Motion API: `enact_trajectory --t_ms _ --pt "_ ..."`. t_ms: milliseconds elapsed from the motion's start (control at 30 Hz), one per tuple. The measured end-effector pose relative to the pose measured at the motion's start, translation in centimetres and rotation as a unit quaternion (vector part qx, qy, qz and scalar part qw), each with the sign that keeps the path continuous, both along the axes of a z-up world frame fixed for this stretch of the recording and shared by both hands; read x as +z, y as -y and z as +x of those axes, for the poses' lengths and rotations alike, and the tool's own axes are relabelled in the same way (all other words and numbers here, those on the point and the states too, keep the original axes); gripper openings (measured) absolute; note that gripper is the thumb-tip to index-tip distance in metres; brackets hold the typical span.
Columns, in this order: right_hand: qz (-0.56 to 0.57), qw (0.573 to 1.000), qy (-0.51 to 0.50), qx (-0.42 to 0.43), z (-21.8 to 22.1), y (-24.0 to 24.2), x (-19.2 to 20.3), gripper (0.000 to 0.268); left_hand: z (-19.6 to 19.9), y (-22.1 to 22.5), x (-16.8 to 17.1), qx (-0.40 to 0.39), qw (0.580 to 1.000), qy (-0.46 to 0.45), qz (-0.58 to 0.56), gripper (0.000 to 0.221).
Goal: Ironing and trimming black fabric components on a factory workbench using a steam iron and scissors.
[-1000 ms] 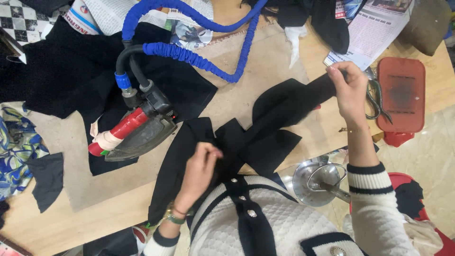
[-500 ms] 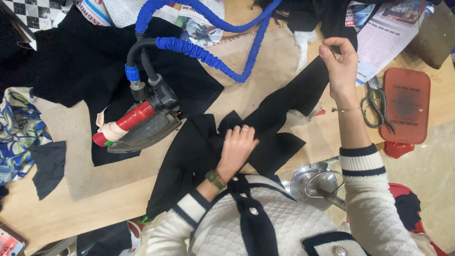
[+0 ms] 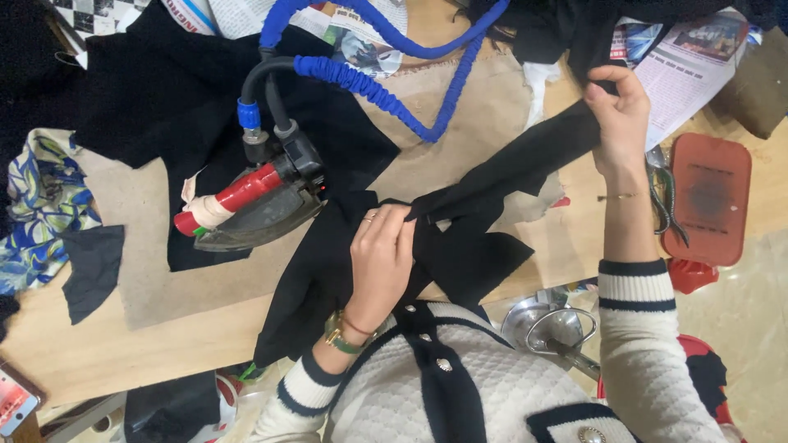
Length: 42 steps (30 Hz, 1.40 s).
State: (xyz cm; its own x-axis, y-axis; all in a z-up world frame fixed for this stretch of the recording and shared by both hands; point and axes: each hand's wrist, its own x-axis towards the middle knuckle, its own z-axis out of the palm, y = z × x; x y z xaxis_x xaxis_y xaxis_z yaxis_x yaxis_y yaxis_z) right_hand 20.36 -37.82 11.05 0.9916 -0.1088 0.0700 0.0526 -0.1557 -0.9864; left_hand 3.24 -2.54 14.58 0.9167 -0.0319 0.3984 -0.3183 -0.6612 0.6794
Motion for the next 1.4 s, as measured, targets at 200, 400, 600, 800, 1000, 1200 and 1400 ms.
enact_trajectory --t_ms 200,400,600,800,1000,1200,1400 --pt "0.111 0.981 -0.035 0.155 -2.7 3.5 -0.2 0.065 -0.8 -1.7 4.1 -0.064 0.921 -0.217 -0.317 0.037" --pt "0.054 0.991 -0.063 0.108 -2.8 1.0 -1.5 0.030 1.8 -2.7 -0.9 -0.012 0.989 -0.138 -0.050 0.025" --pt "-0.082 0.994 -0.055 0.056 -3.3 -4.4 -5.3 0.045 1.1 -2.4 -6.8 0.049 0.982 -0.137 0.122 0.047" --pt "-0.300 0.941 -0.050 0.150 -5.8 -5.9 -7.8 0.096 -2.4 -3.4 -6.3 0.011 0.958 -0.094 0.271 0.034" --pt "-0.315 0.891 -0.128 0.299 -11.5 -5.7 -6.0 0.056 -3.4 -5.0 -1.8 -0.061 0.961 -0.118 0.242 0.025" --pt "-0.065 0.782 -0.292 0.547 -14.6 -4.0 -1.2 0.047 -1.1 -4.7 -2.5 -0.452 0.724 -0.499 -0.152 0.045" --pt "-0.248 0.920 -0.212 0.219 -10.1 -0.8 1.3 0.036 4.7 -1.2 -7.0 -0.150 0.944 -0.293 0.028 0.048"
